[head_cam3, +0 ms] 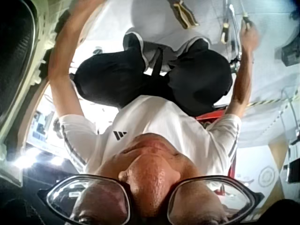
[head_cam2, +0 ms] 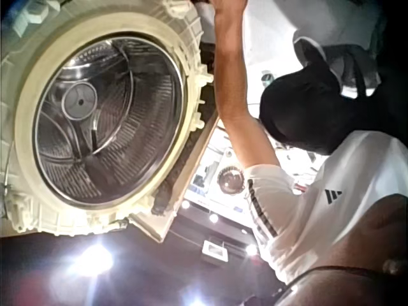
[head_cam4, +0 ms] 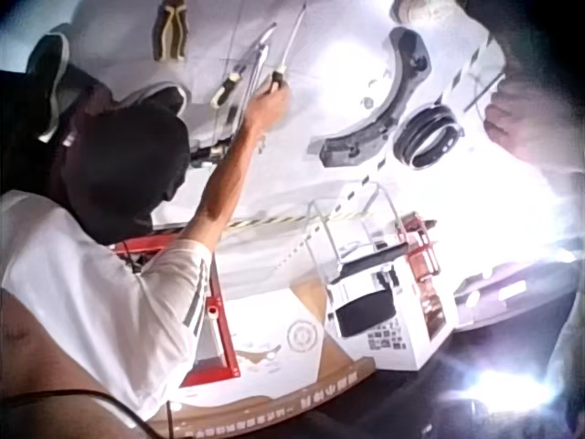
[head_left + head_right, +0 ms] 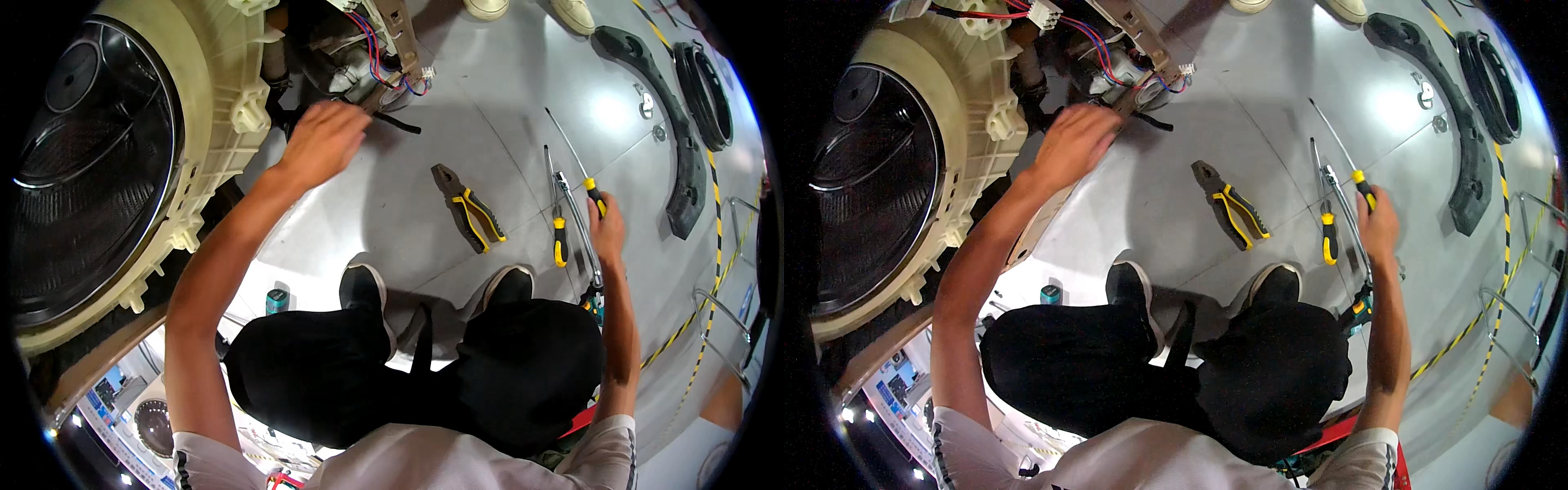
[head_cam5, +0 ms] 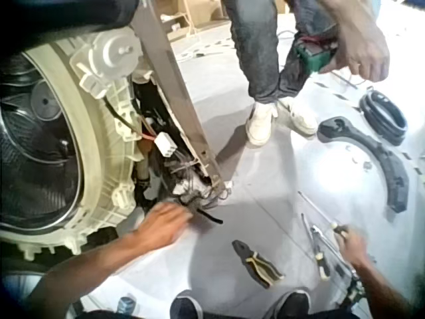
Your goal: The person removes the door seal and various internal components from a washing machine tub, then uses a screwdriver and pliers to disconnect wiring and fasteners from the lower assembly.
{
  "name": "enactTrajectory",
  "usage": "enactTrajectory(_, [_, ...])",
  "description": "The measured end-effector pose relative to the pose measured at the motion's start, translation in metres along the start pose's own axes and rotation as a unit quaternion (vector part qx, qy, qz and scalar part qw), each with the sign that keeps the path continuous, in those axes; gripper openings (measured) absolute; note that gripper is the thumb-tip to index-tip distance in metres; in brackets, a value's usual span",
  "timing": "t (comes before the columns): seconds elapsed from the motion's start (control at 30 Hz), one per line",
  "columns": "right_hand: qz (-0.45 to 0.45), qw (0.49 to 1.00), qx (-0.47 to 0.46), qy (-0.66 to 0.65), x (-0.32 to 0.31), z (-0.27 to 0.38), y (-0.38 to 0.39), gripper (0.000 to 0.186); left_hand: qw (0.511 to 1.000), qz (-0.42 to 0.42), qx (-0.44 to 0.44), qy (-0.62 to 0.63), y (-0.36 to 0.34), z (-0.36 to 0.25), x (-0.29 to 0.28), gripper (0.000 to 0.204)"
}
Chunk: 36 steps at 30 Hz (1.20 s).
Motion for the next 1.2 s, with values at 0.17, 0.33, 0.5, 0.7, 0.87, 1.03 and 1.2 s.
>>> enactTrajectory(0.17, [0.051, 0.98, 0.021, -0.19, 0.007, 0.094, 0.004, 0.03, 0.988, 0.133, 0.059, 0.055, -0.005, -0.027, 0.016, 0.038])
enactTrajectory(0.33, [0.094, 0.951, 0.077, -0.284, 0.034, 0.152, 0.01, 0.031, 0.996, 0.078, -0.041, 0.006, -0.002, -0.042, 0.077, 0.048])
enactTrajectory(0.5, [0.125, 0.929, 0.039, -0.345, 0.049, 0.172, 0.017, 0.03, 0.984, 0.15, -0.084, -0.051, 0.001, -0.055, 0.096, 0.033])
enactTrajectory(0.7, [0.171, 0.908, 0.072, -0.376, 0.06, 0.195, 0.029, 0.029, 0.971, -0.009, -0.231, 0.055, 0.01, -0.05, 0.108, 0.02])
enactTrajectory(0.87, [0.168, 0.915, 0.098, -0.354, 0.071, 0.2, 0.037, 0.031, 0.915, -0.069, -0.386, 0.094, 0.003, -0.041, 0.134, 0.024])
enactTrajectory(1.03, [0.172, 0.906, 0.127, -0.366, 0.076, 0.202, 0.04, 0.032, 0.706, -0.059, -0.624, 0.331, -0.016, -0.043, 0.133, 0.031])
enactTrajectory(1.2, [0.164, 0.905, 0.103, -0.379, 0.083, 0.205, 0.048, 0.031, 0.729, -0.075, -0.622, 0.276, -0.009, -0.038, 0.152, 0.027])
Point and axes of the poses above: each hand's wrist, its own y-axis away from the middle knuckle, its own x-axis out of the palm, z = x × y, the point moved 1 cm from there along -y, towards the middle knuckle, and after that the axes turned 13 degrees about -z, right-handed, at the moved point
